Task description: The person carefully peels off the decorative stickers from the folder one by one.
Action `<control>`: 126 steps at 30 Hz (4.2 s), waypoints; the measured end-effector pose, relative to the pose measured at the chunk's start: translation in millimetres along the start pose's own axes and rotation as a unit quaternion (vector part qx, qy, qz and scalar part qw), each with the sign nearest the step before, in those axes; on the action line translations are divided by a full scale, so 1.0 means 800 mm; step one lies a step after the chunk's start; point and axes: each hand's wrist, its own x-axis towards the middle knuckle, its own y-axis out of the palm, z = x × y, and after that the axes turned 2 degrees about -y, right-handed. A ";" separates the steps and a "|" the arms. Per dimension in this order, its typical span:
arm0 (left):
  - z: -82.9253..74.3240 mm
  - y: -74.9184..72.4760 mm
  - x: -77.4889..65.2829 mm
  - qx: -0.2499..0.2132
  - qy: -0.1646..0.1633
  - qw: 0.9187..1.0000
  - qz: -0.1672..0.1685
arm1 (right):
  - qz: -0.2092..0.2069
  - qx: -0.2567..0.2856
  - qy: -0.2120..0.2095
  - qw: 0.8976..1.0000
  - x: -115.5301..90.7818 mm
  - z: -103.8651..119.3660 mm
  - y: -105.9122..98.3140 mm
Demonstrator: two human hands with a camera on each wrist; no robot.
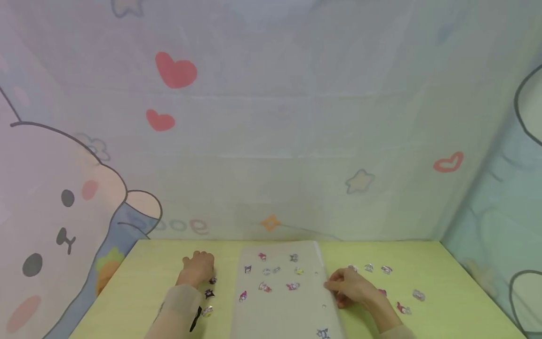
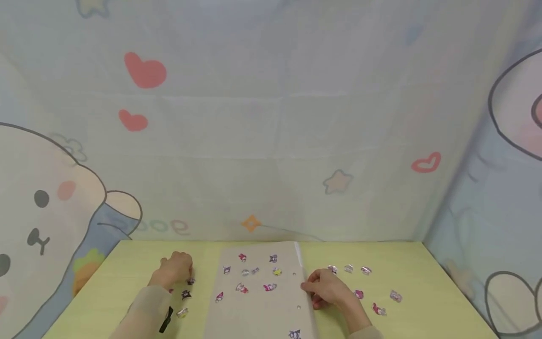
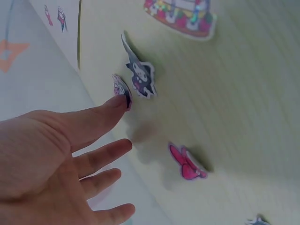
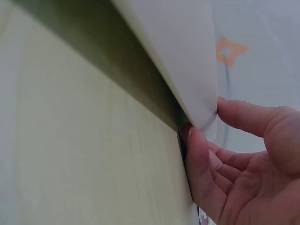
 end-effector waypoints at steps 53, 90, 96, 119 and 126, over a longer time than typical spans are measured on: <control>-0.070 0.045 -0.049 -0.045 0.212 0.968 -0.125 | 0.001 0.001 0.003 1.000 0.000 0.001 -0.001; -0.031 0.018 -0.054 -0.118 0.186 0.967 -0.129 | 0.011 0.005 0.005 1.000 -0.001 0.002 -0.001; -0.018 0.015 -0.050 -0.122 0.153 0.972 -0.133 | 0.007 0.001 -0.001 1.000 0.000 0.004 -0.003; 0.003 0.033 -0.045 -0.154 0.103 0.976 -0.118 | 0.007 0.004 0.014 1.000 -0.001 0.002 0.000; -0.007 0.044 -0.047 -0.142 0.093 0.981 -0.090 | 0.004 0.003 0.014 1.000 -0.003 0.005 -0.001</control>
